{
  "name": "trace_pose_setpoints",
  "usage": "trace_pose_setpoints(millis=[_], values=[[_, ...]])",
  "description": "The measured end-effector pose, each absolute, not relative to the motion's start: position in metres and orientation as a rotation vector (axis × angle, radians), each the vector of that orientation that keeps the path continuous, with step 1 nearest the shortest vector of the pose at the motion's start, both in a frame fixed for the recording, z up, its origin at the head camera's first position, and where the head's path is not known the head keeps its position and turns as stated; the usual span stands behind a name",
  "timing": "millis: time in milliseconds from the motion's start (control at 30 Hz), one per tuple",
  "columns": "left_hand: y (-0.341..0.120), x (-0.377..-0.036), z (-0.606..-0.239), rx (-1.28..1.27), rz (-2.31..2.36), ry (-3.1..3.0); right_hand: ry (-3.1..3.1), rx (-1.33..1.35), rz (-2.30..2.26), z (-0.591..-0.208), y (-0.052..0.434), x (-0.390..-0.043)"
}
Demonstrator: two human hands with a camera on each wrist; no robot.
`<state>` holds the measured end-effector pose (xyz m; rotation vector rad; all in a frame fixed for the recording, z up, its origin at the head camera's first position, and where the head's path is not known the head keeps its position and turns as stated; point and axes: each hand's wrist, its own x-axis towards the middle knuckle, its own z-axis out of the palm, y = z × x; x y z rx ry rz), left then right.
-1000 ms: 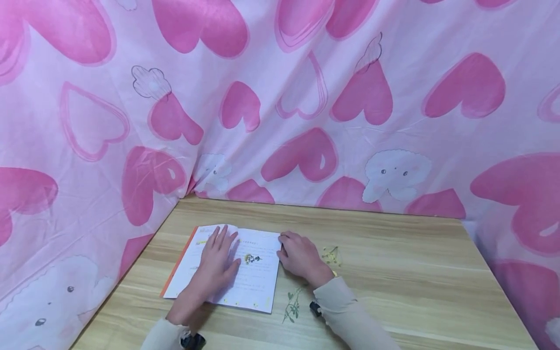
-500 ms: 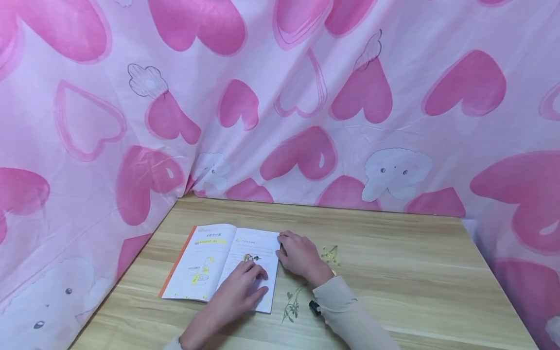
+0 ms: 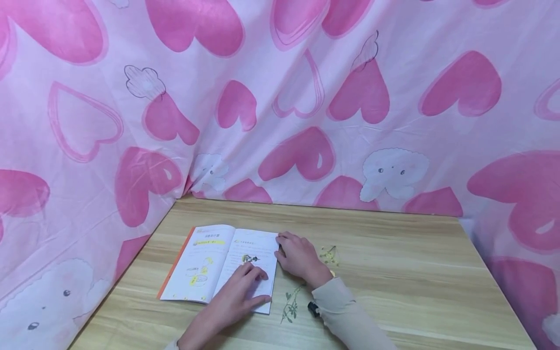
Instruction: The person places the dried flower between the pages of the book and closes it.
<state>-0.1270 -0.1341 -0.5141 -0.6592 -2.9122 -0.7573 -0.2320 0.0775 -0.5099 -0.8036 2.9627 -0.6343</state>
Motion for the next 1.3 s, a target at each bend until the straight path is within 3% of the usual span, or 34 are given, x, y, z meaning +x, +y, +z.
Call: trace_pose_setpoints(millis=[1300], values=[[-0.131, -0.118, -0.500, -0.613, -0.498, -2.874, 2.971, -0.732, -0.645, -0.509, 0.082, -0.229]])
